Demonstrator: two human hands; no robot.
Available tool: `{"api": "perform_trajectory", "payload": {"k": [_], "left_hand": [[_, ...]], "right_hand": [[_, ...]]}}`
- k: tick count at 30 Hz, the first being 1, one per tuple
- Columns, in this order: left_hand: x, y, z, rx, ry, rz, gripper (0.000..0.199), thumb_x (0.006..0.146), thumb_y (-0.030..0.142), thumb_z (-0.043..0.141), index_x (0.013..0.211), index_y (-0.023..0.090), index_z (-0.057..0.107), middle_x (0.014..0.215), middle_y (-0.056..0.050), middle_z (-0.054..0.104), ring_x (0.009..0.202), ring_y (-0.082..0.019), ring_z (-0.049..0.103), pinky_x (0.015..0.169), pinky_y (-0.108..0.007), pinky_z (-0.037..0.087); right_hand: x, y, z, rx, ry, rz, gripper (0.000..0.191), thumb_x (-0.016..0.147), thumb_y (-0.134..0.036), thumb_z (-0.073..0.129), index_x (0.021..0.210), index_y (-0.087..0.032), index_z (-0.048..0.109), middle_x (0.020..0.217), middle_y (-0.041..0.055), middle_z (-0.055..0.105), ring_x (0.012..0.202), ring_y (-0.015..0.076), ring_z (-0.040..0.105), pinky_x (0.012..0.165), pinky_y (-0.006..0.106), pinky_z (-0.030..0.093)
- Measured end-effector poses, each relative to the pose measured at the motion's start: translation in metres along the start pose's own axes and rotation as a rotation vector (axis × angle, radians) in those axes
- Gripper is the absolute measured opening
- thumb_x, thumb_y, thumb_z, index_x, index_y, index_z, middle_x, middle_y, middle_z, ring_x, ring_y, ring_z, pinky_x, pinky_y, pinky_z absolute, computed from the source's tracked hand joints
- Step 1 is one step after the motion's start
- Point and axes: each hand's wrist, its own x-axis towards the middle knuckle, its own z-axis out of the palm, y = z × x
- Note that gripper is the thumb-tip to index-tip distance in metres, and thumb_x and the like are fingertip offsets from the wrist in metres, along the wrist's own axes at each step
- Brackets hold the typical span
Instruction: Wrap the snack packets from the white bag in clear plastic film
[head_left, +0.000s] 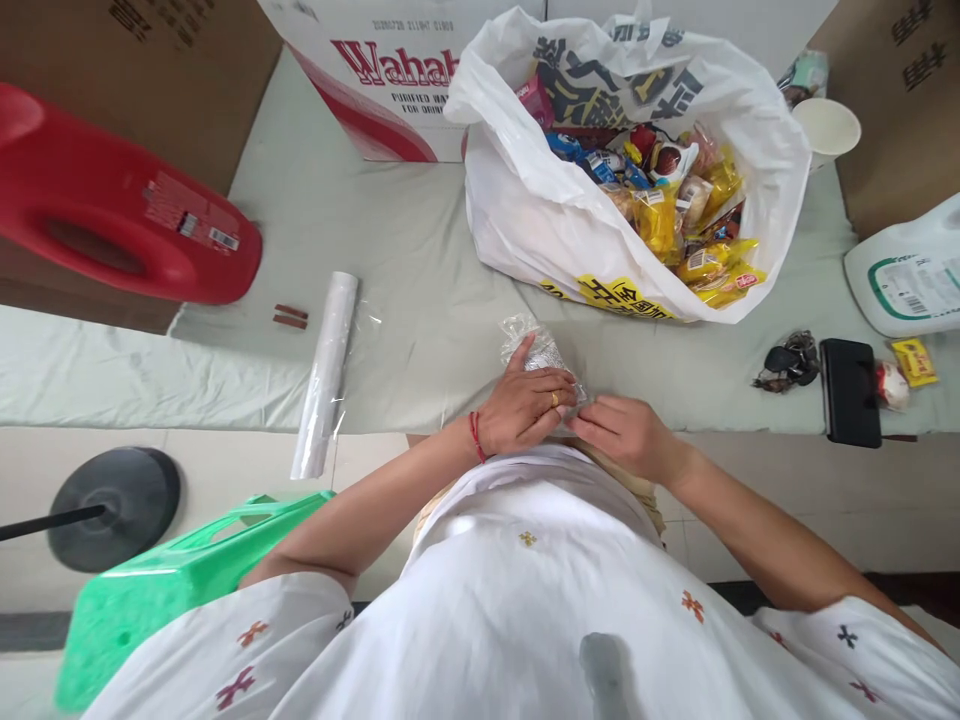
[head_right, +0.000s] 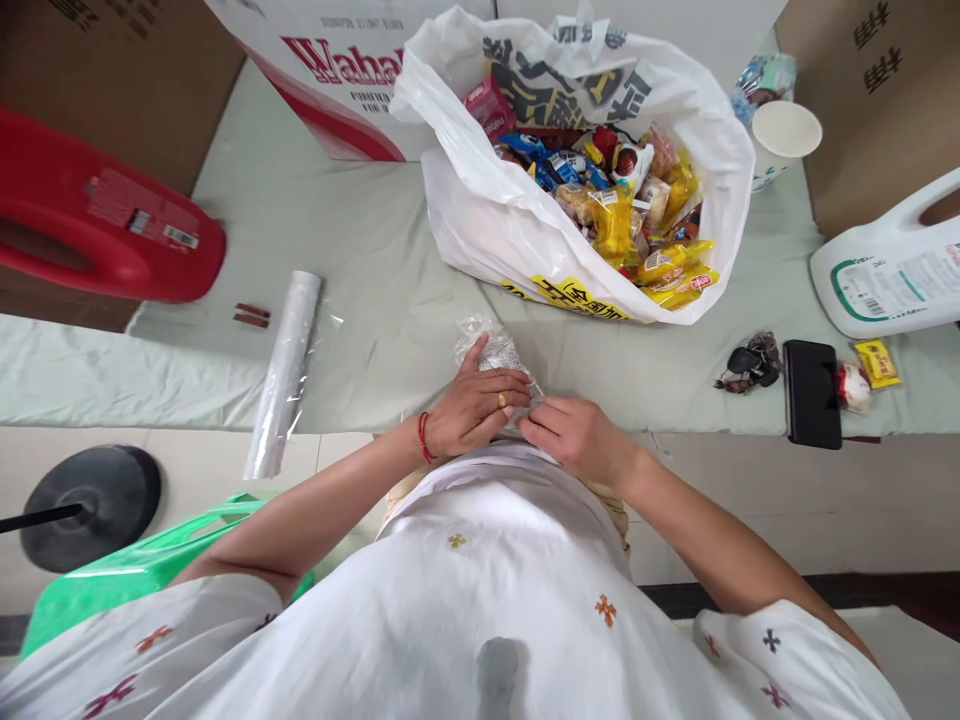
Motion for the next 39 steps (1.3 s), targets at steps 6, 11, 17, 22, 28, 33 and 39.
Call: {"api": "perform_trajectory", "payload": {"k": [6, 11, 17, 22, 28, 33, 39], "left_hand": [[-0.013, -0.025, 0.008, -0.049, 0.062, 0.028, 0.071, 0.092, 0.033, 0.057, 0.157, 0.021, 0.033, 0.149, -0.019, 0.059, 0.142, -0.035, 0.055, 0.131, -0.07, 0.011], [-0.011, -0.027, 0.015, -0.011, 0.14, -0.068, 0.044, 0.097, 0.029, 0.055, 0.139, 0.02, 0.049, 0.134, -0.017, 0.067, 0.135, -0.03, 0.06, 0.128, -0.065, 0.026], [-0.009, -0.022, 0.018, -0.13, 0.2, -0.126, 0.042, 0.108, 0.026, 0.042, 0.149, 0.023, 0.04, 0.101, -0.005, 0.076, 0.105, -0.02, 0.074, 0.127, -0.058, 0.031], [-0.013, -0.022, 0.027, -0.045, 0.311, -0.041, 0.063, 0.107, 0.015, 0.039, 0.165, 0.028, 0.017, 0.111, -0.006, 0.075, 0.125, -0.02, 0.066, 0.124, -0.055, 0.034], [-0.022, -0.015, 0.037, 0.248, 0.72, -0.177, 0.072, 0.1, 0.025, 0.063, 0.16, 0.043, 0.029, 0.149, -0.01, 0.052, 0.16, -0.032, 0.027, 0.127, -0.066, 0.024], [-0.027, -0.014, 0.041, -0.055, 0.723, -0.556, 0.093, 0.091, 0.049, 0.075, 0.165, 0.029, 0.023, 0.161, -0.018, 0.037, 0.157, -0.036, 0.032, 0.127, -0.059, 0.031], [-0.023, -0.015, 0.04, -0.47, 0.661, -0.604, 0.113, 0.085, 0.051, 0.081, 0.17, 0.03, 0.009, 0.175, -0.016, 0.015, 0.164, -0.034, 0.017, 0.132, -0.052, 0.025]], "right_hand": [[0.063, 0.032, 0.001, 0.264, -0.091, -0.003, 0.025, 0.109, -0.035, 0.048, 0.098, -0.022, 0.067, 0.088, 0.0029, 0.07, 0.082, 0.0159, 0.063, 0.075, 0.028, 0.05], [0.073, 0.036, 0.012, 0.43, -0.008, 0.275, 0.036, 0.101, -0.055, 0.058, 0.085, -0.023, 0.055, 0.074, -0.0019, 0.061, 0.065, 0.0143, 0.053, 0.066, 0.028, 0.046], [0.051, 0.029, -0.006, 0.693, 0.091, 0.386, 0.057, 0.083, -0.069, 0.077, 0.114, -0.024, 0.061, 0.106, 0.0064, 0.064, 0.086, 0.0187, 0.06, 0.078, 0.034, 0.053], [0.042, 0.02, 0.029, 0.792, 0.201, 0.606, 0.04, 0.09, -0.059, 0.074, 0.091, -0.023, 0.057, 0.083, -0.002, 0.054, 0.071, 0.0137, 0.048, 0.066, 0.028, 0.045], [0.046, 0.018, 0.042, 1.098, 0.084, 0.855, 0.049, 0.08, -0.061, 0.082, 0.082, -0.023, 0.051, 0.071, -0.0067, 0.048, 0.063, 0.011, 0.042, 0.059, 0.025, 0.037], [0.066, 0.048, 0.005, 0.919, 0.098, 0.925, 0.052, 0.08, -0.068, 0.078, 0.101, -0.022, 0.066, 0.087, 0.0006, 0.066, 0.075, 0.0151, 0.055, 0.067, 0.028, 0.044], [0.132, 0.08, 0.017, 0.905, -0.16, 0.891, 0.05, 0.067, -0.059, 0.086, 0.09, -0.017, 0.075, 0.076, 0.0004, 0.067, 0.07, 0.0161, 0.056, 0.065, 0.029, 0.044]]}}
